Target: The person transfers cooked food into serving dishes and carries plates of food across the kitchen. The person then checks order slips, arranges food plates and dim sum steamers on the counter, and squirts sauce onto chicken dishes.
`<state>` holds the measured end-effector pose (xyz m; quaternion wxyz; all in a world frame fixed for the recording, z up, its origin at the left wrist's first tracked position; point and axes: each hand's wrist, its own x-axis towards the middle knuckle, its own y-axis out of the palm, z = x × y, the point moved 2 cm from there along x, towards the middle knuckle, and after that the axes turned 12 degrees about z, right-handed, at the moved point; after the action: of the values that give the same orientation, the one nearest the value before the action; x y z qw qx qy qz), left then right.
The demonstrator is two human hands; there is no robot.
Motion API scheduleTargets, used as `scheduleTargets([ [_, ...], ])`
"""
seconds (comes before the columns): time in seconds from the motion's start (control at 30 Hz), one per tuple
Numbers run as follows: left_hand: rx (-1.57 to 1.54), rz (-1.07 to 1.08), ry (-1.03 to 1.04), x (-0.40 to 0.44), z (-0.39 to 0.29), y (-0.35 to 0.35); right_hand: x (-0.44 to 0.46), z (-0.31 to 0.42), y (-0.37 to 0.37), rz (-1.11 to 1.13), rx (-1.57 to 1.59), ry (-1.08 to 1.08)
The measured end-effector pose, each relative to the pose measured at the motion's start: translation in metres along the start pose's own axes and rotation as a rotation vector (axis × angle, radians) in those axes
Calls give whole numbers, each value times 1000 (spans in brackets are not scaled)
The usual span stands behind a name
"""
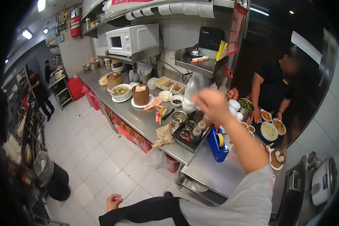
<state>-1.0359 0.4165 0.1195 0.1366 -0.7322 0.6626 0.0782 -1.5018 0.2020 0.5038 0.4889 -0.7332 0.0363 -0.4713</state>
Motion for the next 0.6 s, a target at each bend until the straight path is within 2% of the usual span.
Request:
scheduleTargets([
  [0.07, 20, -40, 45, 28, -8, -16, 66, -34, -9, -128, -76, -26],
  [0.1, 28, -60, 67, 44, -13, -23, 94, -57, -16, -135, -167, 57],
  [0.13, 1, -74, 107, 60, -18, -28, 121, -86, -20, -228, -95, 71],
  [0.2, -50, -107, 192, 97, -31, -39, 165, -122, -38, -282, -47, 282],
  [0.27, -33, -151, 188, 137, -31, -63, 198, -188, -44, -522, 79, 220],
  [0.33, -144, -196, 126, 169, -34, -86, 224, -228, -54, -577, -15, 401],
  [0.37, -144, -175, 80, 185, -37, -98, 233, -239, -58, -562, 31, 568],
  [0.4, -146, -173, 100, 199, -45, -106, 242, -248, -56, -632, 47, 585],
  [0.47, -156, -155, 133, 225, -59, -114, 258, -259, -55, -811, -254, 554],
  [0.57, -121, -72, 132, 243, -121, -100, 288, -283, -37, -709, 95, 582],
  [0.6, -96, -28, 142, 254, -140, -94, 294, -282, -26, -579, 407, 570],
])
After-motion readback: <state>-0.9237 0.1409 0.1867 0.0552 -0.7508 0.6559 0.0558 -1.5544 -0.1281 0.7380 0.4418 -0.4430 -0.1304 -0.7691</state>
